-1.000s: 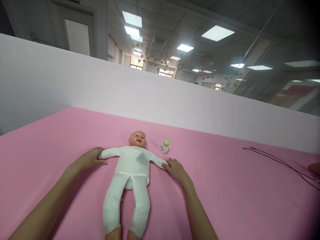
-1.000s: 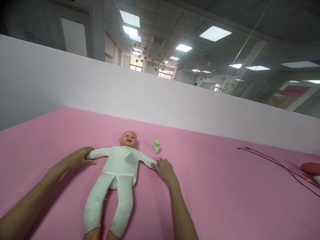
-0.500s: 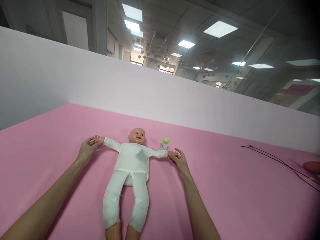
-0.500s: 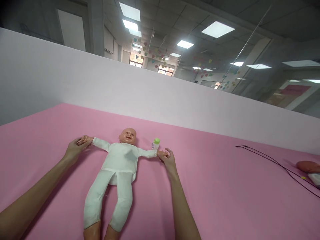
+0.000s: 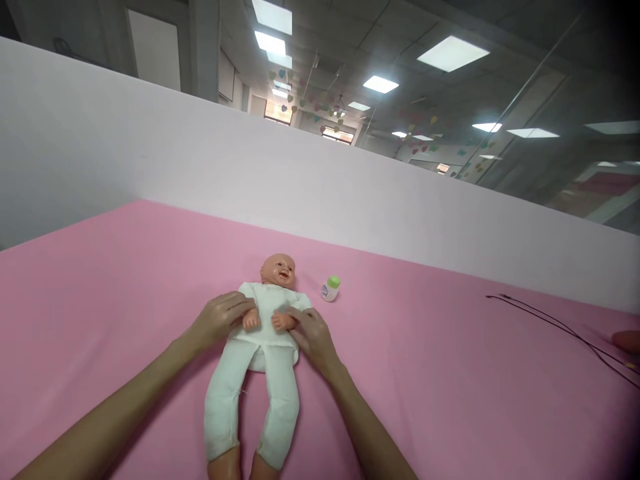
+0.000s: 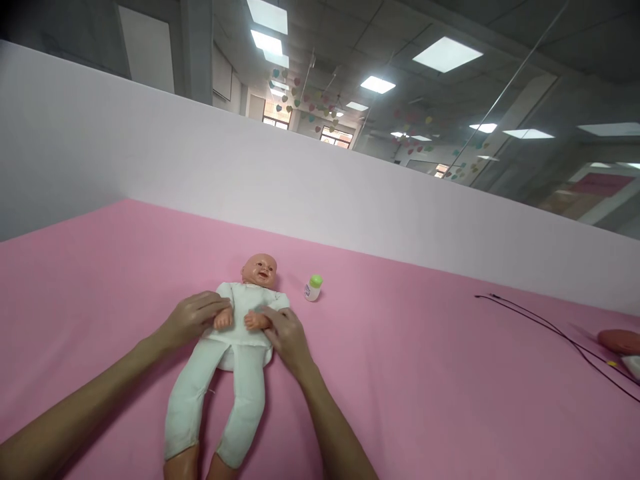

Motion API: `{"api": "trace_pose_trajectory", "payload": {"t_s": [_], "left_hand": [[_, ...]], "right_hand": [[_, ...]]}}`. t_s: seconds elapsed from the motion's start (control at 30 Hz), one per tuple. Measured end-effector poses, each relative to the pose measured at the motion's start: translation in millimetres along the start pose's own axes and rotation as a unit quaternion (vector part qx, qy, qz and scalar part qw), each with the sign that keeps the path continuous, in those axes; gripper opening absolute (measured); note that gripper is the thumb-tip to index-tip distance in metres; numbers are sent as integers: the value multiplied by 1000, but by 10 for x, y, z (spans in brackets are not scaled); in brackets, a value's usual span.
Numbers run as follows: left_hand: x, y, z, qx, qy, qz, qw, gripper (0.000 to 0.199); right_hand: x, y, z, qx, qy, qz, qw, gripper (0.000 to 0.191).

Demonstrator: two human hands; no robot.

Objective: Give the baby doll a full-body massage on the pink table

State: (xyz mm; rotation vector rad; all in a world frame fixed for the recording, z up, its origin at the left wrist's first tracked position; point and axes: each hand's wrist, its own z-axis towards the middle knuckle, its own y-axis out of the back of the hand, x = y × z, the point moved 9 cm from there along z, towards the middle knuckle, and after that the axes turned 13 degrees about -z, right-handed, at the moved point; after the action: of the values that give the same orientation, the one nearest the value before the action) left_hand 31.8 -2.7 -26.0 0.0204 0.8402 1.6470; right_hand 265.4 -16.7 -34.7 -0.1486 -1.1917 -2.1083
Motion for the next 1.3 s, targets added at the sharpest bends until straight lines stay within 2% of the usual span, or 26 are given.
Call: {"api": "trace_pose_trajectory", "payload": {"t_s": [0.07,0.13,0.17,0.23,0.3,0.33,0.37,0.47,0.5,0.53,0.57,0.63,0.7,0.77,0.83,0.9,0.97,1.0,1.07,1.1,1.17,1.2,1.23,1.3], "left_hand": [[-106,-119,2,60,-59,36,996,25],[-120,-169,-3,86,-72,46,993,27],[-110,-160,-4,81,-69,39,994,27],[-18,-76,-10,33,-24,3,999,24],[219,85,-66,-68,84,-55,993,19],[382,173,-138,-131,153,-90,975,20],[557,251,-244,-197,223,-128,946,24],[1006,366,-634,-364,383,-234,816,40],[1100,368,-719,-393,410,-261,781,44],[1160,372,-763,-409,423,-281,758,47],[1187,385,-766,-415,422,-293,751,48],[1137,426,-676,-401,392,-293,775,47],[968,467,-527,-365,343,-250,829,39],[712,441,-332,-291,271,-173,901,29],[394,320,-145,-186,157,-80,967,19],[103,129,-61,-79,28,3,996,22],[-59,-21,-74,-11,-61,58,996,28],[-84,-66,-88,8,-79,69,994,30],[-61,-76,-101,9,-71,56,996,29],[1,-44,-100,-8,-39,35,999,26],[240,90,-127,-84,79,-34,993,18],[402,179,-181,-140,150,-76,976,19],[572,266,-266,-202,218,-122,947,25],[891,402,-489,-320,326,-215,863,38]], "right_hand": [[187,-87,-18,46,81,-55,994,31],[246,-134,-28,66,109,-75,989,31],[227,-142,-24,70,102,-69,990,31],[74,-111,3,54,43,-25,997,29],[-246,2,14,-15,-69,53,996,32],[-457,75,-13,-66,-136,101,983,35],[-682,131,-67,-117,-203,151,960,37],[-1272,149,-318,-213,-381,278,856,37],[-1388,124,-383,-220,-418,307,826,36],[-1453,105,-419,-220,-438,327,808,36],[-1469,103,-421,-215,-442,340,802,36],[-1370,155,-343,-204,-404,342,823,42],[-1133,253,-211,-188,-328,307,873,49],[-804,322,-79,-150,-229,227,935,48],[-421,273,12,-73,-102,112,986,38],[-78,126,4,6,29,-1,1000,30],[136,-18,-61,49,121,-83,988,32],[190,-67,-88,57,144,-108,982,33],[195,-113,-102,58,140,-117,982,34],[145,-105,-89,51,113,-98,987,33],[-79,-17,-52,8,13,-16,1000,31],[-253,54,-50,-30,-55,39,997,33],[-454,125,-71,-75,-127,97,984,36],[-877,216,-185,-158,-265,206,929,46]]}}
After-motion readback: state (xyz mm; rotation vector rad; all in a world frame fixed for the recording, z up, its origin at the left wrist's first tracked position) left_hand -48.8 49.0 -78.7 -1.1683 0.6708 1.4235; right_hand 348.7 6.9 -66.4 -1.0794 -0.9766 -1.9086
